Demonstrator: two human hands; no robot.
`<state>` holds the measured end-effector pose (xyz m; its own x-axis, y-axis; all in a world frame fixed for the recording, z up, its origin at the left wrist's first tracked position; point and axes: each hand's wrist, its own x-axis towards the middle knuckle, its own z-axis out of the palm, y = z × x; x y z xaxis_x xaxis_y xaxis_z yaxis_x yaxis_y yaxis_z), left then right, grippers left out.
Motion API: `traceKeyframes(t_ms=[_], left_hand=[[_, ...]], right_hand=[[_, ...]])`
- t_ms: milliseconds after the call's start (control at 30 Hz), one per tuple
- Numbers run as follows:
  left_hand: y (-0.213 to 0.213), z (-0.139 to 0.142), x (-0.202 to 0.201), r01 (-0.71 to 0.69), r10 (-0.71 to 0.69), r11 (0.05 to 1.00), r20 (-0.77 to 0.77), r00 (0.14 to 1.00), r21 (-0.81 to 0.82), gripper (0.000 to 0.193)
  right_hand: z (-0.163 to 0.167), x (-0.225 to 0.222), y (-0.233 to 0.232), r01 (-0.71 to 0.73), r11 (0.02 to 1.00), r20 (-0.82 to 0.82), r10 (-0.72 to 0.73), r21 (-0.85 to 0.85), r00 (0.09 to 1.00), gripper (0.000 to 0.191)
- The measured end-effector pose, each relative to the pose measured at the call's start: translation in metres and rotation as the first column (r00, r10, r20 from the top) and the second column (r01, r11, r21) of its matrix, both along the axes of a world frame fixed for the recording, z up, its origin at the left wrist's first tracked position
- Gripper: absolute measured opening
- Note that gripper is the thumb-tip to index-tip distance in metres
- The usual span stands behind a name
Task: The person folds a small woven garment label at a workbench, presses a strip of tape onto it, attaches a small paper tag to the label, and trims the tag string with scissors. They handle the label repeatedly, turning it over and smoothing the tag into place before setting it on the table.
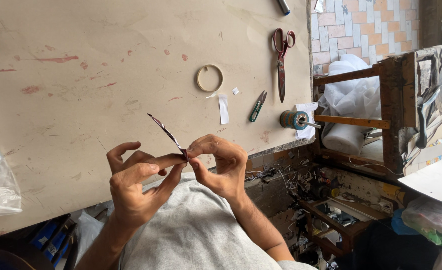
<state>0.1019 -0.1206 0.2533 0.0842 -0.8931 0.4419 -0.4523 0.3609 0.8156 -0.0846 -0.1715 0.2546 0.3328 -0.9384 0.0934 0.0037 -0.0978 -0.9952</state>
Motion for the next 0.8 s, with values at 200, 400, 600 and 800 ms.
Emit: traceKeyframes(t_ms=[200,400,600,800], left_hand=[[-0.0002,-0.0041,-0.0005,-0.007,0.008,0.998,0.024,1.000,-0.055,0.054],[0.0023,-0.0059,0.0008,0.006,-0.005,0.999,0.036,0.999,-0.035,0.044],[0.0073,-0.0039,-0.0028,-0.004,0.021,0.995,0.168,0.986,-0.097,0.046],[0.0026,0.0021,-0.0038,-0.010,0.012,0.996,0.018,1.000,-0.094,0.047]], right_hand=[[-0.0066,-0.0014,0.0006,-0.010,0.999,0.064,0.007,0.049,0.998,0.011],[-0.0093,-0.0025,-0.0007,-0.021,0.998,0.047,0.018,0.058,0.999,0.010],[-0.0091,-0.0047,0.0020,-0.037,0.998,0.036,0.036,0.046,0.999,0.012],[-0.0038,-0.0021,0.0033,-0.034,0.993,0.202,0.011,0.111,0.979,0.008]])
